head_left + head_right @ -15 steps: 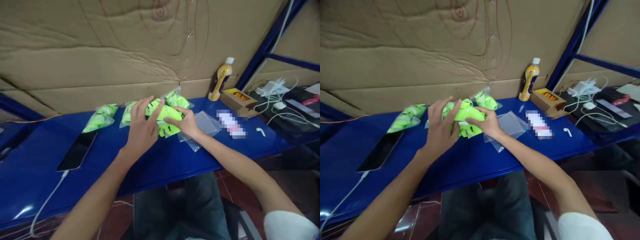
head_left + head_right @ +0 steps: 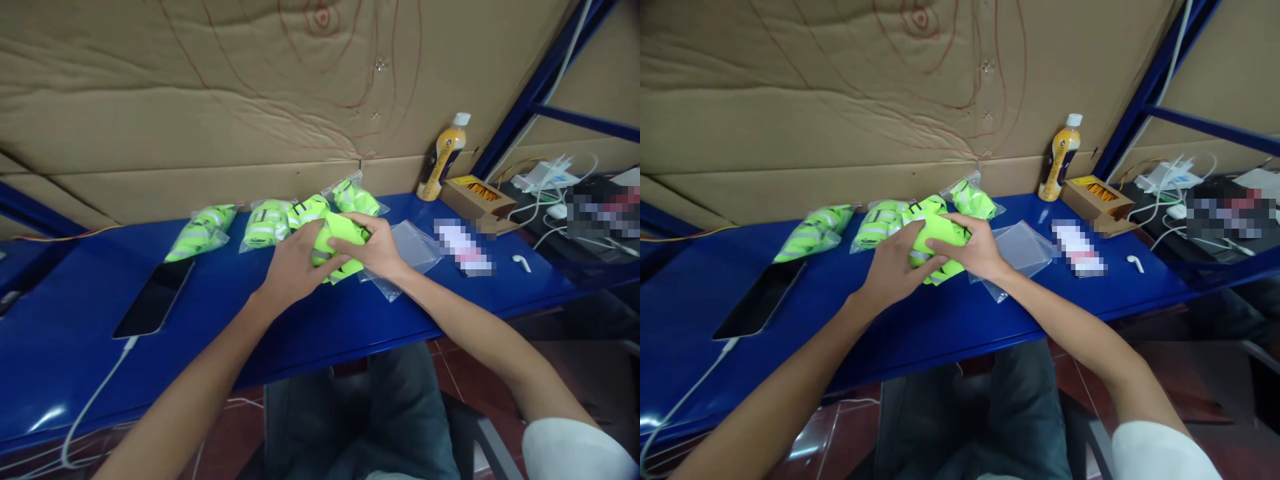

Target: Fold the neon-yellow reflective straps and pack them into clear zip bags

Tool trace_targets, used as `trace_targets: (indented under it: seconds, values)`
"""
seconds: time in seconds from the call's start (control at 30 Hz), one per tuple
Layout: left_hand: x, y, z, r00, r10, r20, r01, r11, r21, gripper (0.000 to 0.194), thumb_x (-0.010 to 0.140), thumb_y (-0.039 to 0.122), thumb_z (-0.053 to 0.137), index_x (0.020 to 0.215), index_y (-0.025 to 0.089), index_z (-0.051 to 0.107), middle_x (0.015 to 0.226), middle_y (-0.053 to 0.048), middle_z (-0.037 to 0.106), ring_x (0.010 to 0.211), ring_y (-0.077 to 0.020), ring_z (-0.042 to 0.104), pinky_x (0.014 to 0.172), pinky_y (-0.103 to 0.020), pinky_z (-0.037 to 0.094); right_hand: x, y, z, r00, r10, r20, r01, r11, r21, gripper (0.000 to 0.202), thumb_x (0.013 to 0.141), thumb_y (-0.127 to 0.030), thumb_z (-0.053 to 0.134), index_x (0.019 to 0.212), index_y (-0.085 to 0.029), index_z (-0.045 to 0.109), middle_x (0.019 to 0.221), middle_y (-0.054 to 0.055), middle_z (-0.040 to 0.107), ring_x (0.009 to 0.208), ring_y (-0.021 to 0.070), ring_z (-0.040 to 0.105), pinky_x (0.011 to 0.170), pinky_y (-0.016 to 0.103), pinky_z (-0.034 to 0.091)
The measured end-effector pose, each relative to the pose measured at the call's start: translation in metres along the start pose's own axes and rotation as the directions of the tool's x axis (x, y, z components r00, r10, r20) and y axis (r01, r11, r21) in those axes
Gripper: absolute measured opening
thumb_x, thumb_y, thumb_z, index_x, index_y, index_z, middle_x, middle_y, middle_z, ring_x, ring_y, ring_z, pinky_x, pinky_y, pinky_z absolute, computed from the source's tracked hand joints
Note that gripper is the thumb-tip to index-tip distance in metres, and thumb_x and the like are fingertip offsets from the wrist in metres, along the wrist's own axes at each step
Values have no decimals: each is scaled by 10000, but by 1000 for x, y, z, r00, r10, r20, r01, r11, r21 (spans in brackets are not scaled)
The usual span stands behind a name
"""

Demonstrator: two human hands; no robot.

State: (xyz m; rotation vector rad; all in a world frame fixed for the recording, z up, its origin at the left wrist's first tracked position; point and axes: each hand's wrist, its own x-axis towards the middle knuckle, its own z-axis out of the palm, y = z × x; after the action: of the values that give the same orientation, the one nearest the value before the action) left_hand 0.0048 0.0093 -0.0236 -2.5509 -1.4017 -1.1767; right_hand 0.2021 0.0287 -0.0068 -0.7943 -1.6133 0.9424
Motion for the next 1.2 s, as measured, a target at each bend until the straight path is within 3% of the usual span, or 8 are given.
trace_targets:
  seconds: [0.17,0.4,0.53,0.67,0.8,0.97,1.07,1.2]
  values:
    - [-2,9,2,970,20,-241,-7,999,53,467,1106,539,458,1202,143,686,1021,-139,788,905,-280,756,749,-372,559,-3,4,8,981,-194,26,195,978,-69,325,1058,-475,590,1245,-242,716,1312,63,752,1193,229,694,1089,410,536]
    - [-5,19,-2,961,142,-239,-57,941,333,407,1070,381,426,1265,111,661,1020,-154,740,714,-246,670,536,-335,405,-8,10,27,990,-28,140,1,981,191,444,1010,-658,607,891,-237,686,883,10,689,875,197,650,885,380,581]
    - [-5,16,-5,958,140,-249,-86,973,215,431,1072,339,420,1364,101,631,1122,-170,707,863,-261,696,649,-346,501,-13,-2,30,964,177,196,-237,909,344,463,840,-659,836,1021,-248,724,852,-6,706,728,190,687,637,350,627]
    - [3,10,-10,934,78,-349,-34,991,129,462,1112,412,394,1334,150,704,1285,-205,644,1168,-328,639,1024,-495,511,-13,-8,27,947,263,183,-319,824,468,508,786,-635,897,1056,-249,707,812,-3,723,599,205,696,482,376,630]
    - [8,7,-3,918,-210,-337,190,977,-91,430,1098,505,457,994,202,744,1065,-127,706,1034,-297,645,974,-468,498,-9,-3,22,992,123,2,-115,925,361,398,819,-574,887,945,-229,734,858,4,722,709,174,673,607,335,634]
    - [2,6,15,841,-518,-157,320,710,-627,481,1033,581,598,717,219,617,654,-6,574,650,-184,565,615,-309,474,-3,8,14,990,-139,-20,140,989,46,353,914,-489,798,1142,-224,749,1163,59,789,1108,243,728,1038,422,605]
    - [0,5,18,859,-483,-167,241,671,-702,361,1004,539,628,851,227,729,745,-19,669,687,-195,637,626,-312,525,-4,7,13,977,-207,47,208,978,-12,435,1016,-469,670,1396,-258,670,1499,70,687,1429,254,613,1260,450,449]
    - [2,8,12,907,-391,-158,174,688,-705,400,990,435,573,1293,271,777,1203,-66,798,1136,-293,750,920,-421,624,-11,6,18,969,-210,127,218,975,-49,377,1095,-445,546,1424,-313,675,1490,59,687,1406,258,625,1255,476,449]
